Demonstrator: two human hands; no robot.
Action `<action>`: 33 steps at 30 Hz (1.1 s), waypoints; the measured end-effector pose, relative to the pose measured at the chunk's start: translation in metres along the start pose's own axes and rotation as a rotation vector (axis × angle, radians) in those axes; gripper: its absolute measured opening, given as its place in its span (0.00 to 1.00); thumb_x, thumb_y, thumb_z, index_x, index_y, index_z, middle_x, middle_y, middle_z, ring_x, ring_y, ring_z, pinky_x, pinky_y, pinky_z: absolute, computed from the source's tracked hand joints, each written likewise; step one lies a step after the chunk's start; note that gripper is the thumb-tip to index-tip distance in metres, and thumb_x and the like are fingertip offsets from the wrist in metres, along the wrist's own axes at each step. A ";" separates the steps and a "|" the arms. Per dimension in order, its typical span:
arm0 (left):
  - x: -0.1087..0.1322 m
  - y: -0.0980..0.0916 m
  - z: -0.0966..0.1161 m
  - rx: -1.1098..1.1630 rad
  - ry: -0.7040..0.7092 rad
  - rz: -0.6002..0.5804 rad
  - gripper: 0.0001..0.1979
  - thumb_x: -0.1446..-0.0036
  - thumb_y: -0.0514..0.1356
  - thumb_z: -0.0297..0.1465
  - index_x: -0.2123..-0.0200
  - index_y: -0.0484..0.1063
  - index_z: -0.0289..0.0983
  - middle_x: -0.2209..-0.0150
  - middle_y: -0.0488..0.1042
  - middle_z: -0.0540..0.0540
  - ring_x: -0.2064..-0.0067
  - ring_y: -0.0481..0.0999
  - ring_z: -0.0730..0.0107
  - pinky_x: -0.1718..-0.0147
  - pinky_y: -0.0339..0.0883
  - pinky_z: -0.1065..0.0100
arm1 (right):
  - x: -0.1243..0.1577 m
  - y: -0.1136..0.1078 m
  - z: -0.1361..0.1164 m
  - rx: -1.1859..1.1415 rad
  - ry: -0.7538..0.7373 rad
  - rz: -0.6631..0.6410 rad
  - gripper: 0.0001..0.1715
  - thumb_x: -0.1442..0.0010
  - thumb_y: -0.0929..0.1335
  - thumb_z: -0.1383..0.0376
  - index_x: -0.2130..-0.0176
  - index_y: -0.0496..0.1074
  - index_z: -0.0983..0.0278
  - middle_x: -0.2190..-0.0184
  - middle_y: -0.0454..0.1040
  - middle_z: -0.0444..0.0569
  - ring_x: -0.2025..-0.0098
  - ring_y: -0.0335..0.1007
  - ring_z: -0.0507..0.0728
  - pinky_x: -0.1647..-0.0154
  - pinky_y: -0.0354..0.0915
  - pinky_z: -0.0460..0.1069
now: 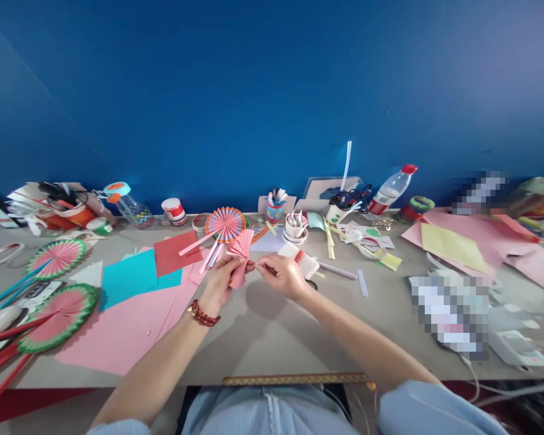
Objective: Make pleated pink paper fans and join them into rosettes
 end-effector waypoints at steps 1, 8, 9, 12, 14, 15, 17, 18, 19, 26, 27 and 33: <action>0.001 0.001 -0.003 0.031 -0.012 0.001 0.09 0.54 0.69 0.33 0.71 0.74 0.36 0.68 0.81 0.46 0.63 0.82 0.63 0.57 0.74 0.63 | 0.002 -0.001 -0.002 0.005 0.009 0.019 0.13 0.35 0.64 0.63 0.67 0.74 0.63 0.70 0.77 0.48 0.69 0.70 0.53 0.66 0.62 0.46; 0.009 -0.005 -0.028 0.221 -0.155 0.003 0.07 0.51 0.68 0.29 0.69 0.72 0.36 0.61 0.81 0.46 0.67 0.79 0.72 0.62 0.75 0.67 | 0.013 -0.011 0.005 0.034 0.092 0.063 0.07 0.40 0.65 0.67 0.70 0.70 0.63 0.75 0.70 0.45 0.74 0.63 0.52 0.71 0.57 0.46; 0.010 -0.007 -0.032 0.247 -0.175 0.005 0.07 0.51 0.68 0.28 0.69 0.72 0.36 0.62 0.80 0.47 0.67 0.79 0.73 0.61 0.75 0.67 | 0.015 -0.013 0.008 0.011 0.105 0.066 0.07 0.41 0.64 0.68 0.71 0.69 0.63 0.75 0.69 0.45 0.73 0.62 0.52 0.71 0.57 0.46; 0.013 -0.008 -0.044 0.320 -0.235 -0.007 0.05 0.49 0.66 0.28 0.70 0.72 0.36 0.69 0.78 0.49 0.69 0.78 0.72 0.62 0.76 0.66 | 0.020 -0.014 0.018 -0.118 0.178 0.046 0.06 0.41 0.64 0.69 0.71 0.66 0.63 0.72 0.68 0.45 0.71 0.63 0.51 0.70 0.58 0.45; 0.016 -0.006 -0.049 0.365 -0.264 -0.020 0.05 0.48 0.65 0.28 0.70 0.71 0.36 0.72 0.76 0.50 0.71 0.77 0.73 0.63 0.76 0.65 | 0.023 -0.010 0.026 -0.200 0.247 -0.010 0.07 0.41 0.63 0.69 0.72 0.65 0.63 0.72 0.68 0.44 0.71 0.63 0.51 0.70 0.58 0.45; 0.017 -0.006 -0.051 0.387 -0.270 -0.023 0.05 0.48 0.65 0.28 0.70 0.71 0.36 0.72 0.75 0.50 0.72 0.76 0.73 0.63 0.76 0.66 | 0.026 -0.008 0.029 -0.224 0.275 -0.044 0.07 0.42 0.64 0.69 0.72 0.64 0.63 0.73 0.68 0.43 0.72 0.63 0.51 0.71 0.58 0.45; 0.019 -0.004 -0.051 0.426 -0.271 -0.023 0.05 0.48 0.65 0.27 0.70 0.70 0.36 0.72 0.74 0.51 0.73 0.74 0.76 0.64 0.75 0.68 | 0.030 -0.004 0.032 -0.251 0.307 -0.112 0.07 0.43 0.65 0.69 0.74 0.65 0.63 0.74 0.68 0.43 0.73 0.64 0.51 0.72 0.58 0.45; 0.021 -0.004 -0.052 0.441 -0.271 -0.023 0.05 0.48 0.65 0.26 0.70 0.70 0.35 0.72 0.74 0.52 0.74 0.74 0.77 0.64 0.74 0.69 | 0.033 -0.003 0.033 -0.257 0.313 -0.142 0.08 0.43 0.65 0.69 0.74 0.65 0.63 0.75 0.69 0.42 0.73 0.65 0.51 0.72 0.59 0.45; 0.022 -0.003 -0.052 0.453 -0.273 -0.023 0.05 0.48 0.65 0.25 0.70 0.69 0.35 0.72 0.73 0.52 0.74 0.73 0.77 0.65 0.74 0.69 | 0.035 -0.002 0.033 -0.269 0.320 -0.169 0.07 0.42 0.65 0.68 0.73 0.66 0.63 0.75 0.69 0.43 0.73 0.67 0.51 0.72 0.60 0.45; 0.032 0.009 -0.058 0.464 -0.328 -0.043 0.05 0.49 0.66 0.26 0.71 0.71 0.36 0.72 0.73 0.52 0.72 0.74 0.74 0.67 0.72 0.69 | 0.039 0.022 0.036 -0.406 0.398 -0.272 0.26 0.41 0.69 0.55 0.47 0.63 0.61 0.57 0.73 0.48 0.77 0.67 0.48 0.74 0.63 0.45; 0.033 0.009 -0.059 0.462 -0.332 -0.042 0.05 0.49 0.66 0.26 0.71 0.71 0.36 0.72 0.74 0.52 0.72 0.74 0.74 0.66 0.72 0.69 | 0.037 0.023 0.037 -0.359 0.392 -0.238 0.27 0.42 0.70 0.55 0.46 0.63 0.62 0.61 0.73 0.46 0.77 0.65 0.48 0.74 0.61 0.45; 0.038 0.009 -0.063 0.448 -0.345 -0.032 0.07 0.52 0.69 0.27 0.71 0.73 0.39 0.71 0.76 0.51 0.71 0.75 0.70 0.69 0.71 0.69 | 0.033 0.030 0.039 -0.226 0.425 -0.203 0.17 0.46 0.72 0.58 0.58 0.75 0.64 0.81 0.62 0.37 0.78 0.56 0.49 0.76 0.52 0.44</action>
Point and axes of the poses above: each hand's wrist, its own x-axis away from the middle knuckle, its own y-axis out of the palm, z = x × y, the point moved 7 cm from there along -x, towards the middle knuckle
